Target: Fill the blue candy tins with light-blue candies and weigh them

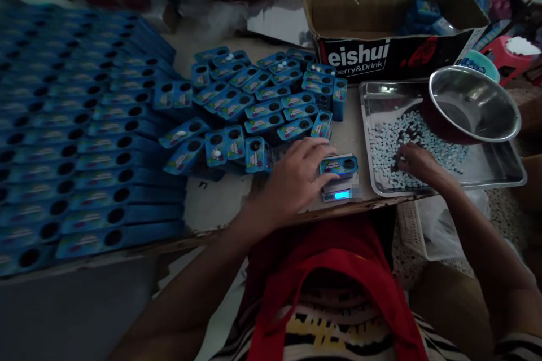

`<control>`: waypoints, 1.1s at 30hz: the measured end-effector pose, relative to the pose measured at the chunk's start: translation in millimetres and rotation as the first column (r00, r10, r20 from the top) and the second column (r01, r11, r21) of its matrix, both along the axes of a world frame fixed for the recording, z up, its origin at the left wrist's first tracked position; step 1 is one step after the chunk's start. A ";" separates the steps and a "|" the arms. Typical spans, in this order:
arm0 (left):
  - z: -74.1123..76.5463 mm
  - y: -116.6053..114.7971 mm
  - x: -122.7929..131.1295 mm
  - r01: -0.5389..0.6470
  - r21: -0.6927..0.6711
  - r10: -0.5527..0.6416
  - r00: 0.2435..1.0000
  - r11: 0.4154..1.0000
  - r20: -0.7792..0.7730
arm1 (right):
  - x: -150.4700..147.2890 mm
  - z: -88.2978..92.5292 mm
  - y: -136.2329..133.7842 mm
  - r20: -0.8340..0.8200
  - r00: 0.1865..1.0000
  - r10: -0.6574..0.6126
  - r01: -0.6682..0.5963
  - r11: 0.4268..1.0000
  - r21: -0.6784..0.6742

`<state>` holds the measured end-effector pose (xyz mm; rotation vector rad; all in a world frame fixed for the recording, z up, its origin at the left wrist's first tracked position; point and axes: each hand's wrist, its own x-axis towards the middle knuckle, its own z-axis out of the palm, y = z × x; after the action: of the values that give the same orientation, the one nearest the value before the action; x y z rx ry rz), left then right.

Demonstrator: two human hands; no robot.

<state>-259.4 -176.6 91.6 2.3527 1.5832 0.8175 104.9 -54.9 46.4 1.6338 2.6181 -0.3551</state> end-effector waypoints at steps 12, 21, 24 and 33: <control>30.5 -37.7 -38.1 -0.279 0.059 0.277 0.960 0.958 0.051 | 4.1 27.3 22.4 -0.493 0.548 -0.676 0.201 0.679 -0.706; 20.7 -28.1 -35.6 -0.182 0.010 0.180 0.981 0.983 0.075 | 5.5 20.8 -4.8 -0.552 0.452 -0.701 0.151 0.670 -0.727; 14.4 -25.0 -29.4 -0.199 -0.042 0.203 0.964 0.979 0.170 | 2.5 21.9 -7.6 -0.524 0.557 -0.645 0.176 0.708 -0.684; -75.3 -4.2 21.7 -0.113 -0.328 0.293 0.765 0.938 0.573 | -13.5 41.4 -4.8 -0.418 0.880 -0.228 0.123 0.957 -0.263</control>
<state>-237.7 -180.8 16.3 1.4991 1.5352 1.1716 91.4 -59.7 87.8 1.8970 2.5780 -1.1231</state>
